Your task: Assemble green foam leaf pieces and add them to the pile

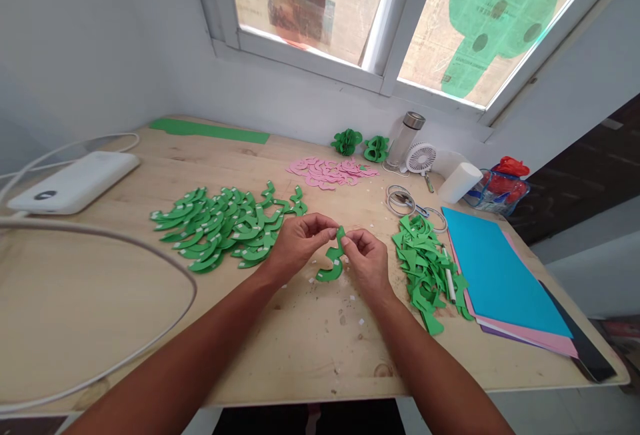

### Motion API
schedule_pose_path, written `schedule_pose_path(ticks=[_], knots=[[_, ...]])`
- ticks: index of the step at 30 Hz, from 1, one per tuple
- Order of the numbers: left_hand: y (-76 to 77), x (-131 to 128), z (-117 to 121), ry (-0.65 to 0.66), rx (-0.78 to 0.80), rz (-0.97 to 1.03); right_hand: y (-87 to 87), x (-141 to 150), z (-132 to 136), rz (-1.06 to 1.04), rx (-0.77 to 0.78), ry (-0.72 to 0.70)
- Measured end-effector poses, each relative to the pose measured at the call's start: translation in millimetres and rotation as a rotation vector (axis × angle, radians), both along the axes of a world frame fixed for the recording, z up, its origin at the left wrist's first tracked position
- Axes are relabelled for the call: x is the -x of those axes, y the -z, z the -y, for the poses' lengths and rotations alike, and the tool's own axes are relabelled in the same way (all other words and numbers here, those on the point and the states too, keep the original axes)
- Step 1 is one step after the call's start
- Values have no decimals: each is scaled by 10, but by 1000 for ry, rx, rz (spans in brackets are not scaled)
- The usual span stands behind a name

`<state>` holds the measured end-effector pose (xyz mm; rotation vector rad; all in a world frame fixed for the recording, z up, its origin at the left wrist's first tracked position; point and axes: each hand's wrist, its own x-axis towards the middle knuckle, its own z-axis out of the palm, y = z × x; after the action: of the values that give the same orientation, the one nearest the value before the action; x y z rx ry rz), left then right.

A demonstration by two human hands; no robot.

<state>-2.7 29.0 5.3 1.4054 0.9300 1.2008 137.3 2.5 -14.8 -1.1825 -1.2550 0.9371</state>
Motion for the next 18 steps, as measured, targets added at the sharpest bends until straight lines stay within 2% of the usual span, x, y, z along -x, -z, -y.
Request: schedule_pose_path(ticks=[8, 14, 18], knots=[[-10, 2, -6, -95, -86, -91, -1, 4, 2, -17, -8, 16], [43, 19, -45, -34, -92, -206, -6, 4, 6, -31, -10, 29], [58, 21, -51, -44, -103, -307, -7, 6, -4, -69, 14, 30]])
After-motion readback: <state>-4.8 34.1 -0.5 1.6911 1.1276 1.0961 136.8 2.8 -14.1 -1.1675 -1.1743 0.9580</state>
